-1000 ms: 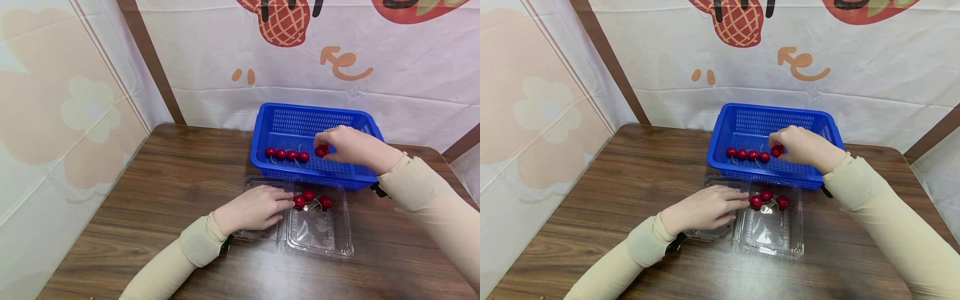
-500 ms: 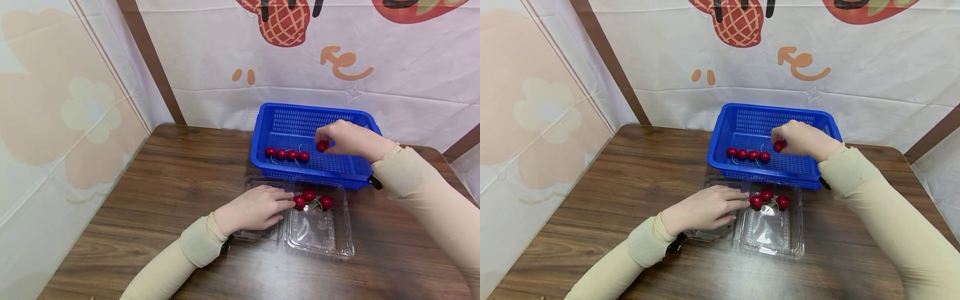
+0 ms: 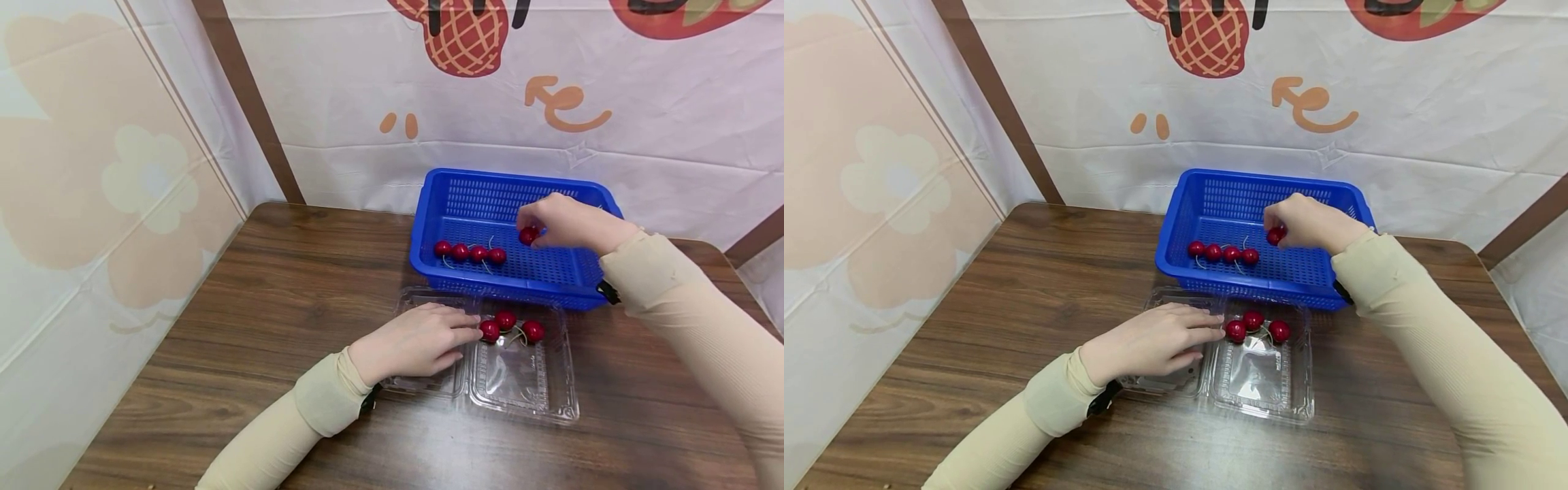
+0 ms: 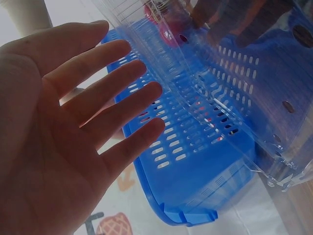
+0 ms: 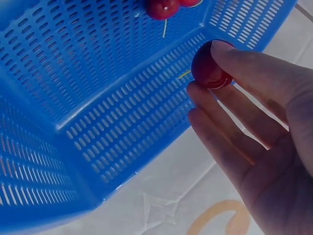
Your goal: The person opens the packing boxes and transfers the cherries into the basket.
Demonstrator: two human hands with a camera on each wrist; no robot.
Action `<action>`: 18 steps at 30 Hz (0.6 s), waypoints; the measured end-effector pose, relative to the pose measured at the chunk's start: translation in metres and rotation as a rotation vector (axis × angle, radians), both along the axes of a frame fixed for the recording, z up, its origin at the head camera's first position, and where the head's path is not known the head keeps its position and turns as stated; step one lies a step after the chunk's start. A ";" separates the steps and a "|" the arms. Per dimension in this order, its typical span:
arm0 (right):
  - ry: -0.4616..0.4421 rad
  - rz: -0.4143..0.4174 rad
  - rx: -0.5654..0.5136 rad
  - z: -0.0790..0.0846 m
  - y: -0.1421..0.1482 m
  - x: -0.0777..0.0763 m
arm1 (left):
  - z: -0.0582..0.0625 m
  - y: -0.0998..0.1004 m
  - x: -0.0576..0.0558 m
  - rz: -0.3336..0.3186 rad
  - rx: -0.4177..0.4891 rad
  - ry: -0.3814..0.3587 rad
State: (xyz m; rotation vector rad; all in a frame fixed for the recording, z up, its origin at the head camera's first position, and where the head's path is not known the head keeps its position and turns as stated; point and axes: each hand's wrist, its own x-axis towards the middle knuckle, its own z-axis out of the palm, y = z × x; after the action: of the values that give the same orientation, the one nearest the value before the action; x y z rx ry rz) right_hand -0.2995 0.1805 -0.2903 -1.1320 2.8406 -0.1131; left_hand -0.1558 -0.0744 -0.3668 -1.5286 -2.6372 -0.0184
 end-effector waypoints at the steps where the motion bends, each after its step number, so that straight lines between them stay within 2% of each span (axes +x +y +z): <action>1: -0.003 -0.001 -0.001 0.000 -0.001 -0.001 | 0.000 0.000 0.000 0.000 0.000 0.000; 18: -0.058 -0.052 0.004 -0.007 -0.009 -0.015 | 0.001 -0.001 0.001 0.002 -0.004 0.003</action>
State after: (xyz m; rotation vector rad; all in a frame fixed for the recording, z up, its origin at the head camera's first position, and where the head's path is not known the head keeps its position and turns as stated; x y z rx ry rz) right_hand -0.3141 0.1714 -0.2970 -1.0369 2.8191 -0.1408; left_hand -0.1550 -0.0749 -0.3659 -1.5262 -2.6378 -0.0109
